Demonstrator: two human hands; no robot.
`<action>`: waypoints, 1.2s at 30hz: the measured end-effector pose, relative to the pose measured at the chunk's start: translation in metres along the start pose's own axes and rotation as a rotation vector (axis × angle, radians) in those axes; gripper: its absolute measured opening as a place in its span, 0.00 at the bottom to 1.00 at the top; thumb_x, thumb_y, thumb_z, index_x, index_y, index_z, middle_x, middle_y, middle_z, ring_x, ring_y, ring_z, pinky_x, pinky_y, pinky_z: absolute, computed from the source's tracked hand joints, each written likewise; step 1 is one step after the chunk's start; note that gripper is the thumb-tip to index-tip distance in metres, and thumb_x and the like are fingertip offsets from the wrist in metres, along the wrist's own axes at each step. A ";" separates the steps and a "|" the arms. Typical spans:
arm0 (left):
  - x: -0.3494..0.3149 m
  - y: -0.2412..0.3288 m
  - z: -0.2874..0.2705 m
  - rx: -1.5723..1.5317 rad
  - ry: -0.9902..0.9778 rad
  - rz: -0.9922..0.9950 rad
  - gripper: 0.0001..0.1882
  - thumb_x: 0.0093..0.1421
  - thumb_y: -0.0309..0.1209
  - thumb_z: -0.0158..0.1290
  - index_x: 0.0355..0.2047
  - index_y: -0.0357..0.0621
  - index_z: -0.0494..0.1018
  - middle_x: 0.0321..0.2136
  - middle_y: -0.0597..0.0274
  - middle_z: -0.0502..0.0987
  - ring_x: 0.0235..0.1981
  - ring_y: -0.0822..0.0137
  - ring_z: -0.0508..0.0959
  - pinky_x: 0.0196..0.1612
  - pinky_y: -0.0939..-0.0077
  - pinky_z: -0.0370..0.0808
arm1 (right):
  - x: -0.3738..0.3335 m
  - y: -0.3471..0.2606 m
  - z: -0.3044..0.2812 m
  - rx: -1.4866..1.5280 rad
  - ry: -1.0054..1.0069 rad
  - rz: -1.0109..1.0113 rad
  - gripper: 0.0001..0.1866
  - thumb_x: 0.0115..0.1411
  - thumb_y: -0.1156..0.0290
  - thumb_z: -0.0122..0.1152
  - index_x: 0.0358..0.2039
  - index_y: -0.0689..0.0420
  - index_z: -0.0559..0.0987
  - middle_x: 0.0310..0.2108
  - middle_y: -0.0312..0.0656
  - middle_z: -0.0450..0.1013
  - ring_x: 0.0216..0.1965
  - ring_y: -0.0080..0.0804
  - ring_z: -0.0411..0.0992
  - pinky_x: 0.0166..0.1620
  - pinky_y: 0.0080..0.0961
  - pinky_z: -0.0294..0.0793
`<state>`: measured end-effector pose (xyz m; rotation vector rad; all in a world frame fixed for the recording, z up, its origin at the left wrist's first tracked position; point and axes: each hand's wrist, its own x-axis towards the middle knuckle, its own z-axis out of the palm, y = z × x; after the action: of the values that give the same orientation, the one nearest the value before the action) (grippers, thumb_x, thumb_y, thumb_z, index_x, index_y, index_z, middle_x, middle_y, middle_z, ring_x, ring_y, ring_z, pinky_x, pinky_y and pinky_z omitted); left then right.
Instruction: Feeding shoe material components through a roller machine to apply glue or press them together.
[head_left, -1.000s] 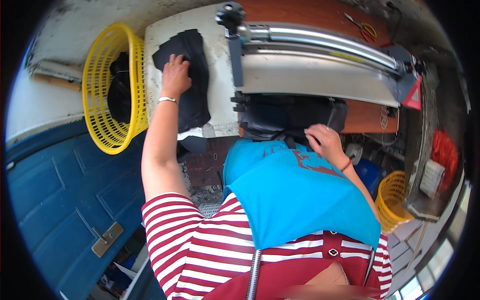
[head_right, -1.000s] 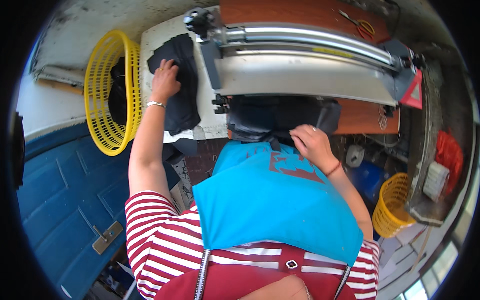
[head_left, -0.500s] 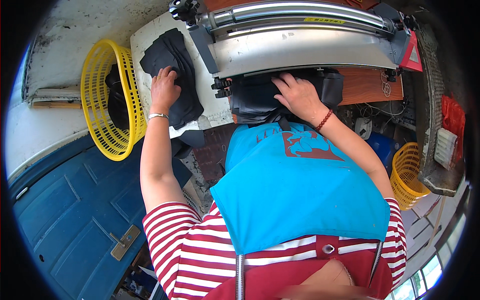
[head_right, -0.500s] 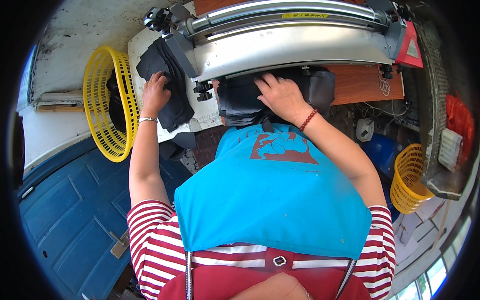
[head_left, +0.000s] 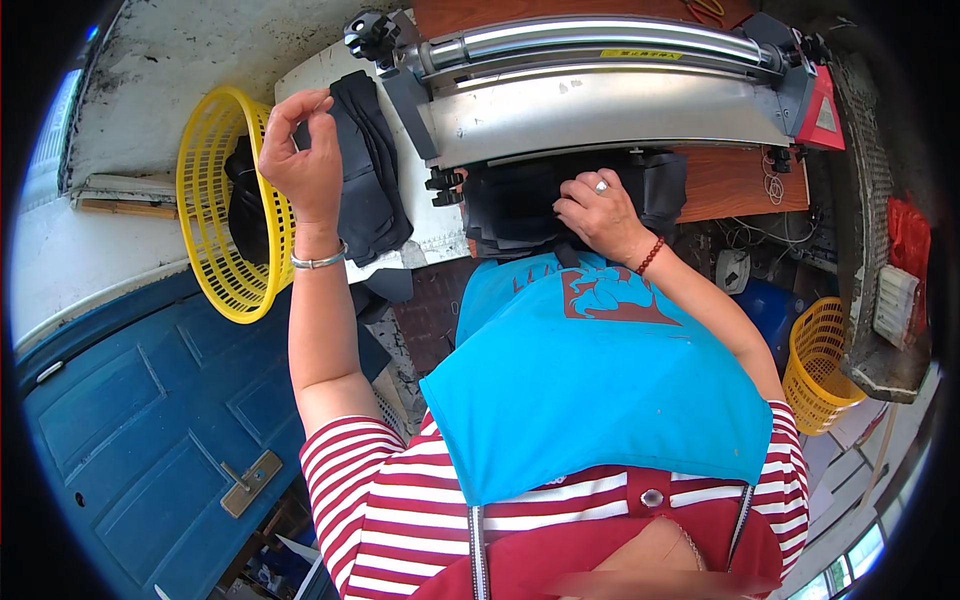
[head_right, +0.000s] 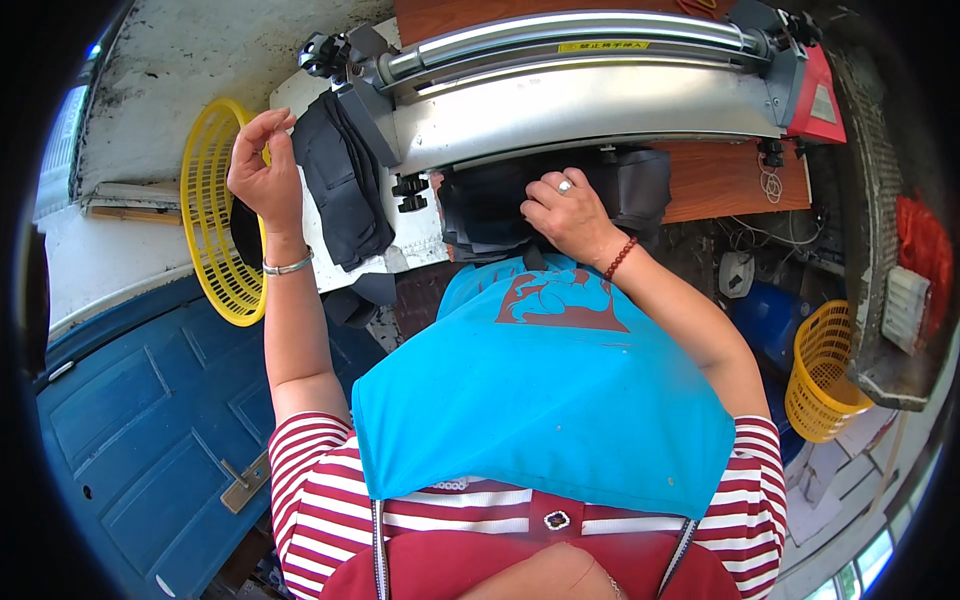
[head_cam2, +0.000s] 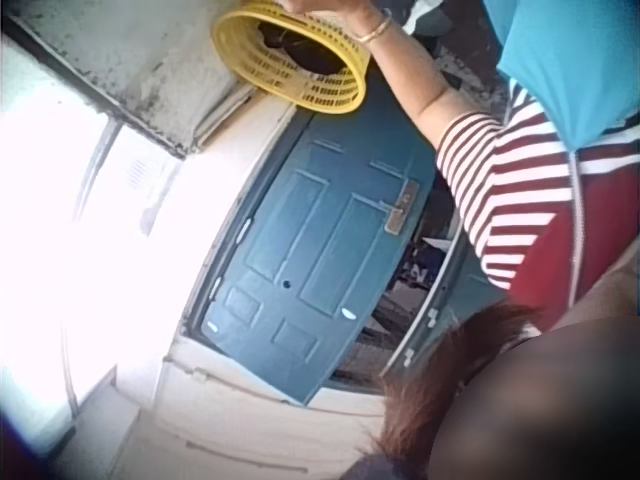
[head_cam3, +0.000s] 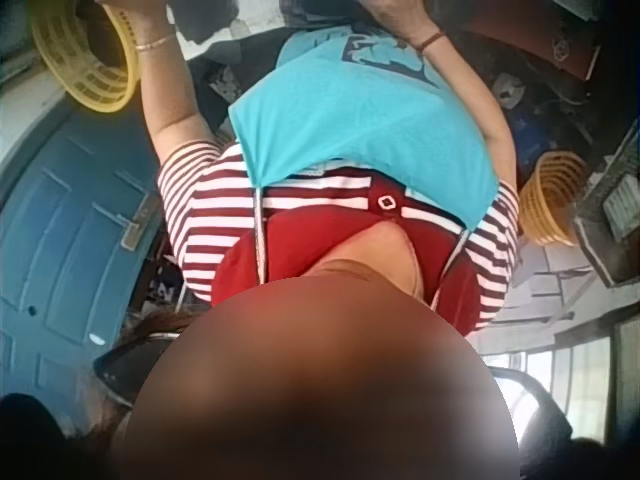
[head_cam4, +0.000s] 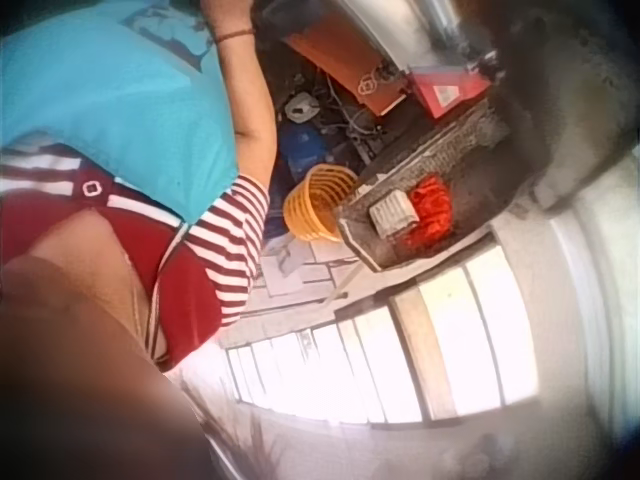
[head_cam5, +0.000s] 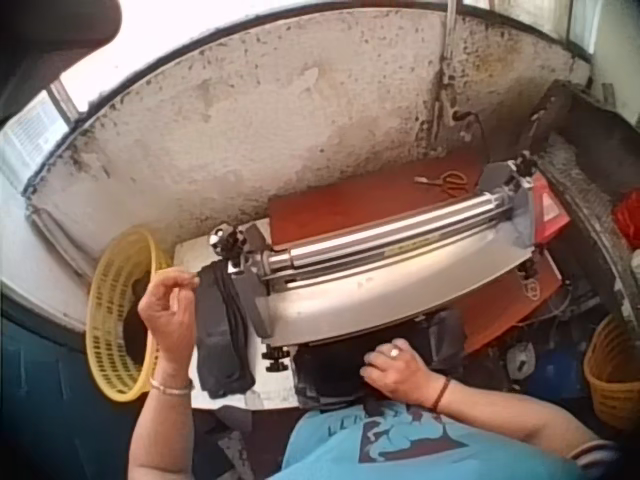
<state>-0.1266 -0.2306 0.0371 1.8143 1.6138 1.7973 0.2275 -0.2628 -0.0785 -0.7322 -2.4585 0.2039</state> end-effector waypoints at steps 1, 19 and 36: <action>0.005 0.012 0.011 -0.020 0.008 0.021 0.07 0.56 0.14 0.53 0.33 0.34 0.78 0.33 0.61 0.83 0.38 0.72 0.81 0.43 0.79 0.77 | 0.003 -0.001 -0.008 -0.009 -0.003 -0.012 0.07 0.52 0.70 0.68 0.31 0.52 0.79 0.33 0.35 0.73 0.35 0.32 0.73 0.44 0.32 0.67; 0.063 0.015 0.238 0.521 -1.140 -0.271 0.38 0.70 0.59 0.34 0.43 0.34 0.80 0.45 0.35 0.79 0.52 0.40 0.77 0.55 0.55 0.72 | 0.042 0.062 -0.082 0.703 0.207 0.875 0.09 0.62 0.74 0.61 0.41 0.63 0.80 0.32 0.39 0.79 0.33 0.23 0.76 0.39 0.23 0.76; 0.163 0.021 0.246 0.185 -0.680 -0.458 0.08 0.59 0.31 0.55 0.28 0.39 0.73 0.20 0.63 0.72 0.20 0.68 0.73 0.19 0.72 0.73 | 0.015 -0.003 -0.006 -0.080 -0.046 0.065 0.08 0.52 0.68 0.64 0.32 0.55 0.78 0.30 0.36 0.69 0.29 0.32 0.74 0.30 0.28 0.74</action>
<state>0.0320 0.0147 0.0871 1.6658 1.7273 0.7480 0.2189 -0.2575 -0.0655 -0.8517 -2.5009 0.1494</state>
